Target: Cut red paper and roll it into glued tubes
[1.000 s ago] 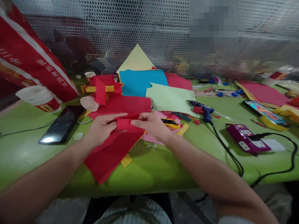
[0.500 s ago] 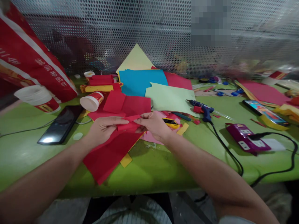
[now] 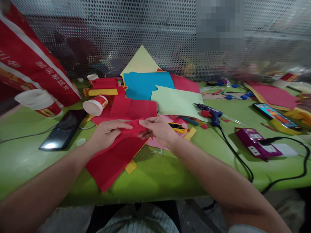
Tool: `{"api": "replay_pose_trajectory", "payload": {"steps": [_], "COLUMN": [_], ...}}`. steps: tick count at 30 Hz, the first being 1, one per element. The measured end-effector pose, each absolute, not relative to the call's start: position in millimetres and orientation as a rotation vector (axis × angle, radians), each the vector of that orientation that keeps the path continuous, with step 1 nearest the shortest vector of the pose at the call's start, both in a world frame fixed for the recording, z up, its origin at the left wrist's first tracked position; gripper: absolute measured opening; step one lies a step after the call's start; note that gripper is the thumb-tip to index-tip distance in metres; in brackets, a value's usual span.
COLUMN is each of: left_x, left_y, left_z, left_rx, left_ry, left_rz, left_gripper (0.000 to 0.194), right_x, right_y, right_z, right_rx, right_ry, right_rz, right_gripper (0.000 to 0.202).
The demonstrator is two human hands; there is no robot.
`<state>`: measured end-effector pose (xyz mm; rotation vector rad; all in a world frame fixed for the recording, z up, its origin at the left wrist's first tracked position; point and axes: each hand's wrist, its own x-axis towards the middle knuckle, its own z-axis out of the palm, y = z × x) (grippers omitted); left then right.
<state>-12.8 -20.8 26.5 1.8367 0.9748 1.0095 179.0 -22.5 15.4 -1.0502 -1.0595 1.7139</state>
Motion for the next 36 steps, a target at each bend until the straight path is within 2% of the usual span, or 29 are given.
{"api": "replay_pose_trajectory", "payload": {"steps": [3, 6, 10, 15, 25, 36], "left_x": [-13.8, -14.0, -8.9, -2.9, -3.8, -4.5], "left_y": [-21.0, -20.2, -21.0, -22.7, -19.3, -18.8], "left_z": [26.3, 24.7, 22.0, 18.0, 16.4, 16.0], "left_rx": [1.732, 1.595, 1.587, 1.447, 1.285, 1.361], "left_ry": [0.991, 1.047, 1.101, 1.118, 1.071, 1.159], "left_rz": [1.156, 1.31, 1.259, 1.179, 1.18, 1.181], "left_gripper": [0.033, 0.008, 0.021, 0.015, 0.017, 0.025], "right_x": [177.5, 175.9, 173.4, 171.1, 172.1, 173.0], "right_y": [-21.5, -21.9, -24.8, -26.0, -25.1, -24.2], "right_z": [14.3, 16.5, 18.7, 16.2, 15.9, 11.8], "right_rx": [-1.043, -1.009, -0.988, -1.013, -1.05, -1.102], "right_ry": [-0.994, -0.965, -1.011, -1.109, -1.073, -1.138], "right_rz": [1.662, 1.608, 1.533, 1.472, 1.46, 1.348], "right_gripper": [0.03, 0.031, 0.031, 0.034, 0.034, 0.034]}}
